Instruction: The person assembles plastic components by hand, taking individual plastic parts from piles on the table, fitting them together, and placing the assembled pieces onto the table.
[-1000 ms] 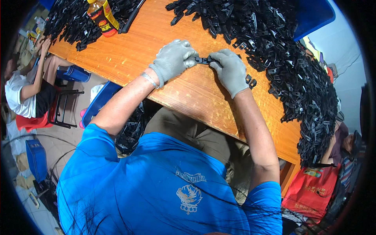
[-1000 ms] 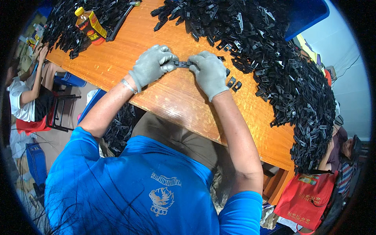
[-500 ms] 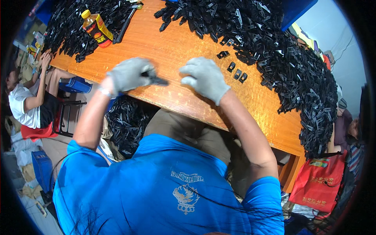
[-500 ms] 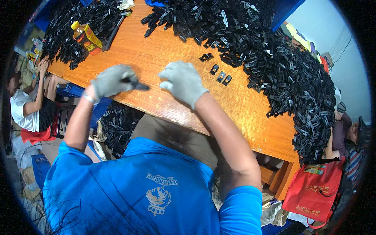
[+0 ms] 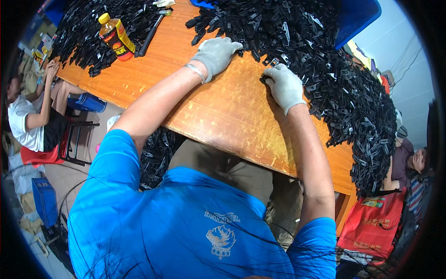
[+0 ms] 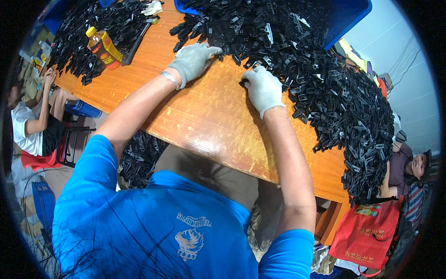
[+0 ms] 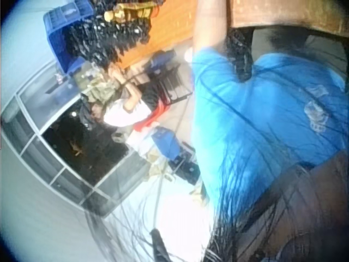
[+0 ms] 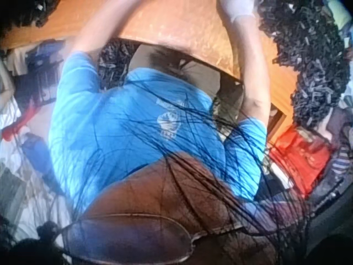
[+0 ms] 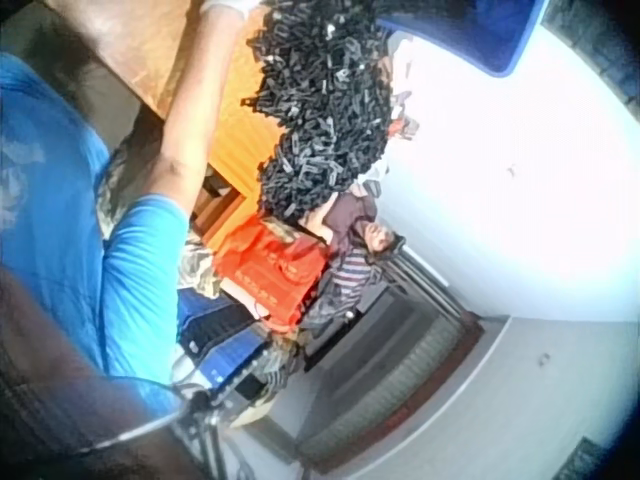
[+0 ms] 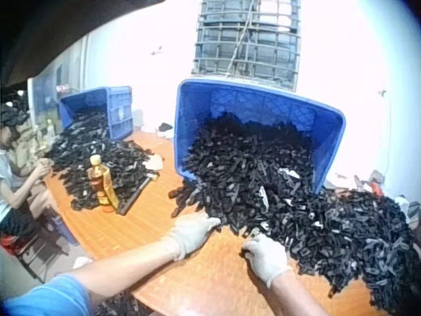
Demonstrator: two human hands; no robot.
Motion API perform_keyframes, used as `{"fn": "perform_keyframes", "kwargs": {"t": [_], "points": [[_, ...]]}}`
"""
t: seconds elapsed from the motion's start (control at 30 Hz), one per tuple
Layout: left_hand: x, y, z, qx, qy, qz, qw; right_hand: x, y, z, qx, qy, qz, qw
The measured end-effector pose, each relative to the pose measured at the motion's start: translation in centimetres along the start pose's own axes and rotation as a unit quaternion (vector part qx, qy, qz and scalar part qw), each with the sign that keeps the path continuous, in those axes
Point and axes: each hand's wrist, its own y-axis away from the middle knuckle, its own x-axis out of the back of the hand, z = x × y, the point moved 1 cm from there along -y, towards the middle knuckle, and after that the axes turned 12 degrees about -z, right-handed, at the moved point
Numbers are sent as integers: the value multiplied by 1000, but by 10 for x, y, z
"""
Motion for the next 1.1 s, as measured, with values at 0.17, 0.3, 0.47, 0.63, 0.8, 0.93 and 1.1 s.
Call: {"fn": "perform_keyframes", "kwargs": {"t": [0.17, 0.3, 0.47, 0.63, 0.8, 0.93, 1.1], "points": [[-13, -20, -2, 12, -6, 51, 999, 3, 7, -16, 18, 35, -26, 999], [-15, -6, 4, 50, 22, 47, 997, -7, 30, -30, 70, 16, 42, 997], [-27, 32, -3, -14, 48, 87, 995, -18, 57, -33, 102, -23, 137, 985], [-11, 92, 9, -90, 98, 86, 987, -13, 74, -37, 91, -89, 205, 970], [-8, 130, 20, -144, 139, 21, 980, -18, 100, -56, 138, -115, 144, 973], [-24, 136, 10, -195, 169, 48, 965, -19, 114, -57, 153, -93, 111, 978], [-22, 145, 5, -157, 234, 58, 958, -18, 118, -56, 137, -117, 99, 979]]}}
